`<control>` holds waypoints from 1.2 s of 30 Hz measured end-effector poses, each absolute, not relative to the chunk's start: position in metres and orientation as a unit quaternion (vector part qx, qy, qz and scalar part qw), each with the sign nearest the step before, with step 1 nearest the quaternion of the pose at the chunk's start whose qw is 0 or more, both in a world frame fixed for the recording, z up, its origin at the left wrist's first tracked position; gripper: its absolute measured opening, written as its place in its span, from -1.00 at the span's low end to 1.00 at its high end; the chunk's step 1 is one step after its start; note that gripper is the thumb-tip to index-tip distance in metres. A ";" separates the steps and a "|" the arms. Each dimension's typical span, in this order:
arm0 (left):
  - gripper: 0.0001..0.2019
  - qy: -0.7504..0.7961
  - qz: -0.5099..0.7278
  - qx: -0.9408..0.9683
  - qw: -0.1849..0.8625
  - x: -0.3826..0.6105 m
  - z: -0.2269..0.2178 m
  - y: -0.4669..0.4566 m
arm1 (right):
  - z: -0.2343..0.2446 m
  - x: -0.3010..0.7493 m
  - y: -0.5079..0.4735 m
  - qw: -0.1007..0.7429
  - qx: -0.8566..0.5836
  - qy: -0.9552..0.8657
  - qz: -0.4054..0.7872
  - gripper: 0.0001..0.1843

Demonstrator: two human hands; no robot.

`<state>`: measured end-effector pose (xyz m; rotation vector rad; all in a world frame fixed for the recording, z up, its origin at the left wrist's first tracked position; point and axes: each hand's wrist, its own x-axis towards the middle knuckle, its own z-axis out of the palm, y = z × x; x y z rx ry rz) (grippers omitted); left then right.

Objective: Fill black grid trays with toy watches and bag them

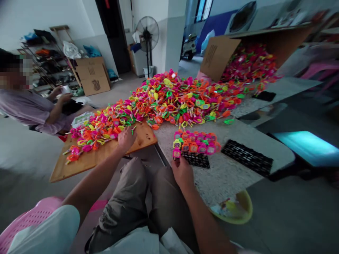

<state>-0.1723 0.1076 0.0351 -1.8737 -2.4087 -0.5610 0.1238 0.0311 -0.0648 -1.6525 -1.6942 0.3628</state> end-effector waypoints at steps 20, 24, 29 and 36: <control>-0.73 -0.433 -0.171 -0.882 0.076 -0.167 0.040 0.044 | 0.005 0.122 -0.041 0.394 -0.545 -0.638 0.375 -0.52; -0.74 -0.306 -0.206 -0.929 0.037 -0.116 0.040 0.025 | 0.027 0.126 -0.049 0.328 -0.503 -0.651 0.464 -0.68; -0.74 -0.292 -0.229 -0.928 -0.008 -0.077 0.037 0.021 | 0.027 0.145 -0.048 0.299 -0.536 -0.670 0.418 -0.73; -0.64 -0.427 -0.377 -0.815 -0.108 -0.043 0.030 0.041 | -0.006 0.175 0.008 0.410 -0.641 -0.601 0.242 -0.68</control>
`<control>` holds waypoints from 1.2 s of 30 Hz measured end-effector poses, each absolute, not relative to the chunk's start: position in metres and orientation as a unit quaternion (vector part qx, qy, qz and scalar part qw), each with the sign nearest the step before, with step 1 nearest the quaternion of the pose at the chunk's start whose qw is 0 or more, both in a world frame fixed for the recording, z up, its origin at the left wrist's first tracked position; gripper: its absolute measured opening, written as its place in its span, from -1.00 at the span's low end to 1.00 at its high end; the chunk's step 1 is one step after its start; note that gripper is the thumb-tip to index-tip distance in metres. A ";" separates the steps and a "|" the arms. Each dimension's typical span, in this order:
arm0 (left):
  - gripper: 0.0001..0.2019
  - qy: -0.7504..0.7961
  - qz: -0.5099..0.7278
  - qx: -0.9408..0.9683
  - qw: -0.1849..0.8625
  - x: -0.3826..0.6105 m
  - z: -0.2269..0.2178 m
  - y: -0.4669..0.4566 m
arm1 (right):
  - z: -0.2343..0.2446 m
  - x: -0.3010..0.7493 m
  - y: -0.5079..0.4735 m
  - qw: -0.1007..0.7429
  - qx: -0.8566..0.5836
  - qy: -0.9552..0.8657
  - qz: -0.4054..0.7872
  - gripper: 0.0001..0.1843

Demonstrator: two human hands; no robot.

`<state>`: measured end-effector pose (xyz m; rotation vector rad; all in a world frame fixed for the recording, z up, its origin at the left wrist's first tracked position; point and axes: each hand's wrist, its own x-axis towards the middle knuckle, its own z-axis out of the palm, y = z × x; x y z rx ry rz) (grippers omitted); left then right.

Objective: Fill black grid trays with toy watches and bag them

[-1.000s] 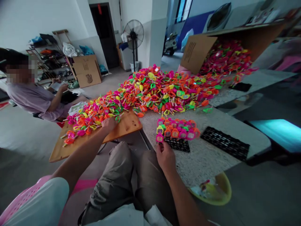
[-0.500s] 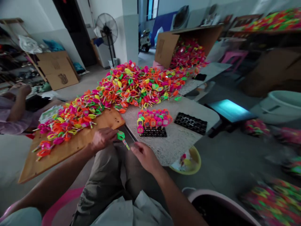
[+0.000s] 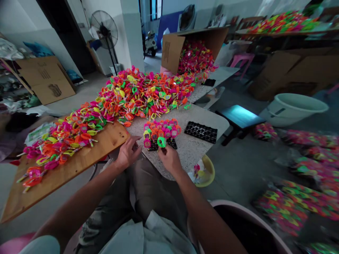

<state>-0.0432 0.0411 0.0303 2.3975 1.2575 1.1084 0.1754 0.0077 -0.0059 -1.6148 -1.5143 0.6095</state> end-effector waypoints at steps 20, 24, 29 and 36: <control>-0.73 0.380 0.424 0.782 0.253 -0.027 0.000 0.056 | -0.049 0.149 0.046 0.349 -0.629 -0.686 0.110 -0.71; -0.72 0.386 0.421 0.781 0.253 -0.026 -0.004 0.056 | -0.054 0.146 0.044 0.367 -0.622 -0.684 0.107 -0.69; -0.72 0.391 0.422 0.777 0.254 -0.025 -0.005 0.056 | -0.055 0.149 0.044 0.362 -0.618 -0.689 0.108 -0.74; -0.72 0.399 0.432 0.765 0.261 -0.023 -0.006 0.057 | -0.048 0.144 0.046 0.364 -0.628 -0.679 0.112 -0.74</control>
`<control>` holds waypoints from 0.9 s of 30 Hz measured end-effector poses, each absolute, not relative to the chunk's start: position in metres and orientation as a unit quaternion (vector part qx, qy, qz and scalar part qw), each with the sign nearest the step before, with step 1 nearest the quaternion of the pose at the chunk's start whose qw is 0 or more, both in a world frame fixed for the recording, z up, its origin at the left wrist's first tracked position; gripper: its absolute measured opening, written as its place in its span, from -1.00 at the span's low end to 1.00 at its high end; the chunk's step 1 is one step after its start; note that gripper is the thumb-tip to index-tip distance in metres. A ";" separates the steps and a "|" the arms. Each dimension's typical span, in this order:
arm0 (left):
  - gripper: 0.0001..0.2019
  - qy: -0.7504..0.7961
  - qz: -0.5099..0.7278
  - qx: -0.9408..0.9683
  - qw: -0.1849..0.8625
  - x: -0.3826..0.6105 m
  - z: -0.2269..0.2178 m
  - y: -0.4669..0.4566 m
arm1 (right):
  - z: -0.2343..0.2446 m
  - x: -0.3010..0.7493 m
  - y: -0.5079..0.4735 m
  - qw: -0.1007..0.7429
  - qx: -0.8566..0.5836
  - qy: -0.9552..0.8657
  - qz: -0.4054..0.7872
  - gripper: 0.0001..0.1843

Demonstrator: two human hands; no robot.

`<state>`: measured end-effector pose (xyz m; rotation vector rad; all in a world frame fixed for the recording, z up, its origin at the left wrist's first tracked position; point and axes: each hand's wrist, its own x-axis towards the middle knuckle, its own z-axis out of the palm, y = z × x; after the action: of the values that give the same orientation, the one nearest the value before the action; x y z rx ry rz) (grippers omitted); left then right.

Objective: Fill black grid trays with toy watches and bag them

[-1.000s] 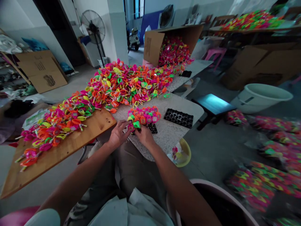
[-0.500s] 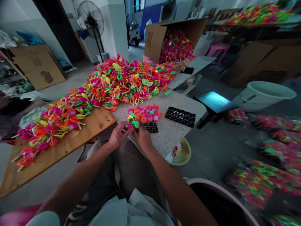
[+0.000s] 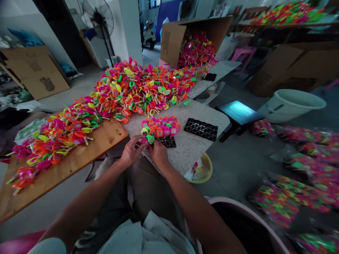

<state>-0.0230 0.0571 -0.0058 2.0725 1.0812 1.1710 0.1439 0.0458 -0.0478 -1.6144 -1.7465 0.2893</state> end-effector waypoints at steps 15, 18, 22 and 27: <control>-0.70 0.405 0.434 0.752 0.287 -0.023 -0.011 0.057 | -0.048 0.151 0.047 0.359 -0.604 -0.699 0.133 -0.76; -0.70 0.392 0.446 0.751 0.289 -0.024 -0.013 0.058 | -0.048 0.150 0.049 0.350 -0.609 -0.701 0.121 -0.76; -0.69 0.363 0.446 0.771 0.273 -0.025 -0.013 0.059 | -0.047 0.153 0.053 0.336 -0.601 -0.715 0.119 -0.80; -0.67 0.368 0.434 0.779 0.266 -0.023 -0.011 0.061 | -0.041 0.156 0.057 0.288 -0.603 -0.733 0.124 -0.78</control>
<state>-0.0232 0.0614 -0.0114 2.1027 0.9928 1.1709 0.1562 0.0566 -0.0406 -1.6112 -1.9583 0.3301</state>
